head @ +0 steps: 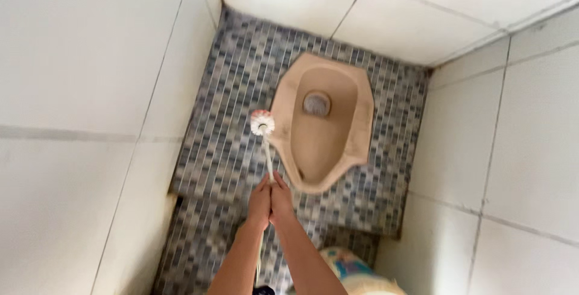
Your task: The person scrubs a squat toilet with a long-handled brush, then rinses the toilet and surrounding floor tiles by pouring water from a yellow scoop taken from a bucket. The person continues scrubbing and rinsing the area around the toilet.
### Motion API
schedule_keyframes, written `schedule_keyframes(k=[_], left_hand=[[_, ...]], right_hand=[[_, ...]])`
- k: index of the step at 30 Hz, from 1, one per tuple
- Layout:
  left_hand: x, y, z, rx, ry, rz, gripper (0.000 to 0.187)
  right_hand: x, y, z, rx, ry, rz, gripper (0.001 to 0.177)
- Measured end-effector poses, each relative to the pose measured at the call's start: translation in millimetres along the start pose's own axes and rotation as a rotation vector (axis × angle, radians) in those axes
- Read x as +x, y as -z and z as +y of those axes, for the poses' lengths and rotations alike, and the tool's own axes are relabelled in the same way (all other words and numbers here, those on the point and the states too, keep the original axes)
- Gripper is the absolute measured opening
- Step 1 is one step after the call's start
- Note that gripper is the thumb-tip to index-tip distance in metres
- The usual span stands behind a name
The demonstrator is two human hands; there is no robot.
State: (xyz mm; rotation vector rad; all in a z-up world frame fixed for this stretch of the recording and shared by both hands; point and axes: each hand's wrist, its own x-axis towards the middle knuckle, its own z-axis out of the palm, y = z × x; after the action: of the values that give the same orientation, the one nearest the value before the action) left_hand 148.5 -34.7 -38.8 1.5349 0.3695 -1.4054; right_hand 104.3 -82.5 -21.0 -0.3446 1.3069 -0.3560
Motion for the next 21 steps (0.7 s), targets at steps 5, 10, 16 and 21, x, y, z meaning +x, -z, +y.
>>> schedule_keyframes(k=[5,10,16,21], left_hand=[[98.0,-65.9,73.8,-0.046,-0.136,-0.111,0.046],[123.2,-110.0,115.1,0.085,0.07,-0.128,0.052],[0.3,-61.9,49.3,-0.025,0.234,-0.136,0.058],[-75.3,-29.6,32.8,0.308,0.394,-0.081,0.053]], right_hand=[[101.6,-24.7,-88.3,-0.111,0.156,0.056,0.046],[150.2,-13.7,-135.9,-0.527,0.307,0.096,0.049],[37.8,39.9,-51.7,-0.711,0.18,0.089,0.048],[-37.8,57.7,-9.7,-0.898,0.185,0.061,0.05]])
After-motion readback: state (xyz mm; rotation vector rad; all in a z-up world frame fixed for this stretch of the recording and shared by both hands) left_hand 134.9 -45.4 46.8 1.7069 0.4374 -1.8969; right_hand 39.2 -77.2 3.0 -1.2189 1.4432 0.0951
